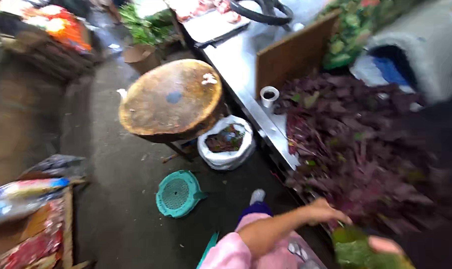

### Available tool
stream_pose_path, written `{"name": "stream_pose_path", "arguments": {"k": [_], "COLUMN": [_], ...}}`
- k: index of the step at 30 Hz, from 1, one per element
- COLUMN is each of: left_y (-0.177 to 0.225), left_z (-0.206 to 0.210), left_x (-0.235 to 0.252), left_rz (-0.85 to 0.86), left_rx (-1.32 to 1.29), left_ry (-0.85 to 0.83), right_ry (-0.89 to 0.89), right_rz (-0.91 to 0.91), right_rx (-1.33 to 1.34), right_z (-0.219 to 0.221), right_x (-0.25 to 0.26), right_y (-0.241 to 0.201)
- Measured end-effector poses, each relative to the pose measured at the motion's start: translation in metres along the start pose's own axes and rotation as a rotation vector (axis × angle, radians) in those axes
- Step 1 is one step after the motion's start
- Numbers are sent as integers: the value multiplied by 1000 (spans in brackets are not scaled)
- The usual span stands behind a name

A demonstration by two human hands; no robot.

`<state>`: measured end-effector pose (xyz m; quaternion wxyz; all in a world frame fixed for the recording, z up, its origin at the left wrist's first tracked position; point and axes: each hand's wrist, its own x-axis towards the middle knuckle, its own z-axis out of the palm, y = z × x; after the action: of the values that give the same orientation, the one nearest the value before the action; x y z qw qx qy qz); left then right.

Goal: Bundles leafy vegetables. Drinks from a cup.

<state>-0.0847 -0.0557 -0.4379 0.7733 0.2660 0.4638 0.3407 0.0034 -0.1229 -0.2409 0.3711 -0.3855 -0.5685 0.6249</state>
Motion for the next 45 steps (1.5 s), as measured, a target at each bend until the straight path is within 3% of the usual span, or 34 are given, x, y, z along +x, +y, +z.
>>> {"name": "stream_pose_path", "arguments": {"k": [3, 5, 6, 8, 9, 10, 12, 14, 18, 20, 24, 26, 31, 35, 40, 45], "left_y": [3, 13, 20, 9, 1, -3, -3, -5, 5, 8, 16, 24, 33, 29, 32, 40], "left_z": [-4, 2, 5, 8, 6, 3, -1, -1, 1, 7, 17, 21, 26, 24, 26, 31], "left_x": [-7, -16, -21, -10, -6, -3, 4, 1, -6, -6, -12, -14, -18, -16, -15, -19], "left_rz": [-25, -36, -51, -40, -33, -36, -33, -7, -5, -42, -82, -103, -115, -75, -39, 22], "left_rx": [-63, -66, -68, -99, -142, -164, -165, -152, -113, -189, -220, -231, -223, -200, -196, -143], "left_ry": [-22, 9, 18, 20, -21, -55, -82, -63, -49, -45, -7, -8, -32, -60, -33, -19], "right_ry": [159, 228, 218, 37, -201, -394, -558, -455, 273, 486, 382, 360, 533, 547, 523, 638], "right_rz": [-402, -568, -590, -410, -219, -78, -42, -60, 150, 281, 363, 305, 26, -55, -6, 161], "right_rx": [167, 129, 49, -381, -557, -630, -547, -375, -480, -573, -586, -646, -672, -631, -626, -261], "right_z": [-4, 25, 51, 104, 116, 121, 102, 60, -24, -60, -64, -51, -53, -64, -63, -54], "right_x": [52, 92, 109, 128, 126, 121, 96, 58, 8, 0, -16, -21, -22, -15, -14, -15], "right_y": [-37, -44, -27, 28, 49, 64, 81, 87, 82, 94, 110, 116, 143, 152, 143, 120]}}
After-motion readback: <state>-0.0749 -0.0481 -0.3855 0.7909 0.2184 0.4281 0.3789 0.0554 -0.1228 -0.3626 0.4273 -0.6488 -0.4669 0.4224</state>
